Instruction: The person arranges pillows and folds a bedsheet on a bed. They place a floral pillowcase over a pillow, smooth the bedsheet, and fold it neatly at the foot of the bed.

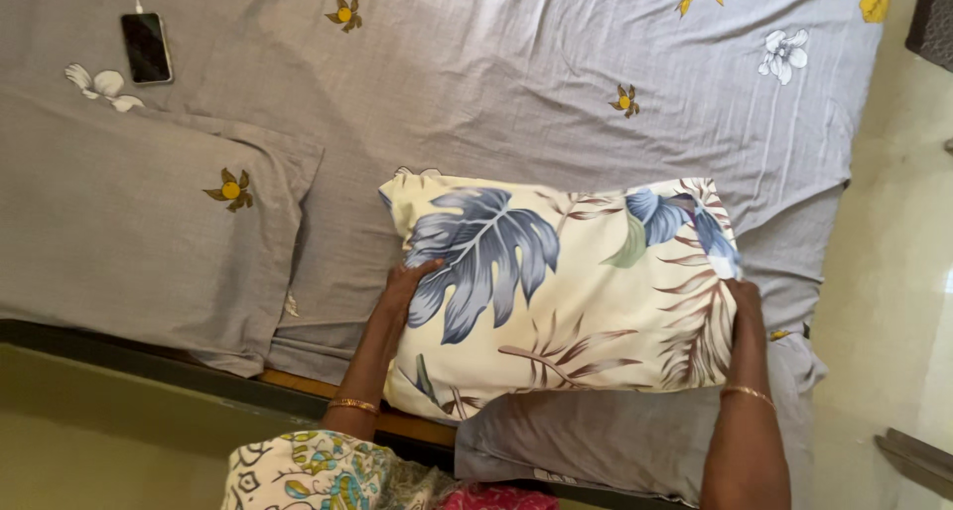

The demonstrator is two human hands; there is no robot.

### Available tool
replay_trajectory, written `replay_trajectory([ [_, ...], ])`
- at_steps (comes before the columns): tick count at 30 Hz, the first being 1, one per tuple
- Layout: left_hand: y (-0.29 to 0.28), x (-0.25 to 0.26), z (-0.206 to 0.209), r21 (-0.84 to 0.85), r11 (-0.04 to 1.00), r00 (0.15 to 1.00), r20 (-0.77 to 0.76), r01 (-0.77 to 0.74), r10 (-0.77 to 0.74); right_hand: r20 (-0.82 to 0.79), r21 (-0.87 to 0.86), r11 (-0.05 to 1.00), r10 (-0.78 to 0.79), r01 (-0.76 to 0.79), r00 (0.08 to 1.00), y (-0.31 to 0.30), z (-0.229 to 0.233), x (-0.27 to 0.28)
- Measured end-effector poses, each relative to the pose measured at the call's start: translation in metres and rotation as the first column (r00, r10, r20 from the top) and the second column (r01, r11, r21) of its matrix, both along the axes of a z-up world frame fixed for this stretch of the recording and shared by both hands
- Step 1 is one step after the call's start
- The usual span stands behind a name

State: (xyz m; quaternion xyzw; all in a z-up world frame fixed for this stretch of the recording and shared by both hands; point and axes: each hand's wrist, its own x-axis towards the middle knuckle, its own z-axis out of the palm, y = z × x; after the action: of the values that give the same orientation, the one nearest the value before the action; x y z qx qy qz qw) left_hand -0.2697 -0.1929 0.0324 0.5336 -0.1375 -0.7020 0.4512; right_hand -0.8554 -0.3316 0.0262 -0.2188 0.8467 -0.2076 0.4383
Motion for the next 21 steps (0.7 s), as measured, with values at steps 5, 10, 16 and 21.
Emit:
replay_trajectory([
  [5,-0.036,0.046,0.029,-0.152,0.988,0.99,0.129,-0.027,0.047,0.314,-0.512,0.85,0.05,0.125,0.948,0.013,0.004,0.003],
  [10,-0.043,0.122,0.049,-0.24,0.97,0.961,0.252,-0.047,0.109,0.616,-0.782,0.462,0.465,0.419,0.636,0.032,-0.023,0.031],
  [16,0.025,0.19,0.033,-0.208,0.977,0.937,0.326,-0.055,0.123,0.616,-0.594,0.716,0.112,0.366,0.779,0.078,-0.036,0.063],
  [21,0.091,0.221,-0.024,-0.101,0.994,0.927,0.366,-0.044,0.079,0.345,-0.295,0.951,0.014,0.094,0.938,0.14,-0.036,0.06],
])
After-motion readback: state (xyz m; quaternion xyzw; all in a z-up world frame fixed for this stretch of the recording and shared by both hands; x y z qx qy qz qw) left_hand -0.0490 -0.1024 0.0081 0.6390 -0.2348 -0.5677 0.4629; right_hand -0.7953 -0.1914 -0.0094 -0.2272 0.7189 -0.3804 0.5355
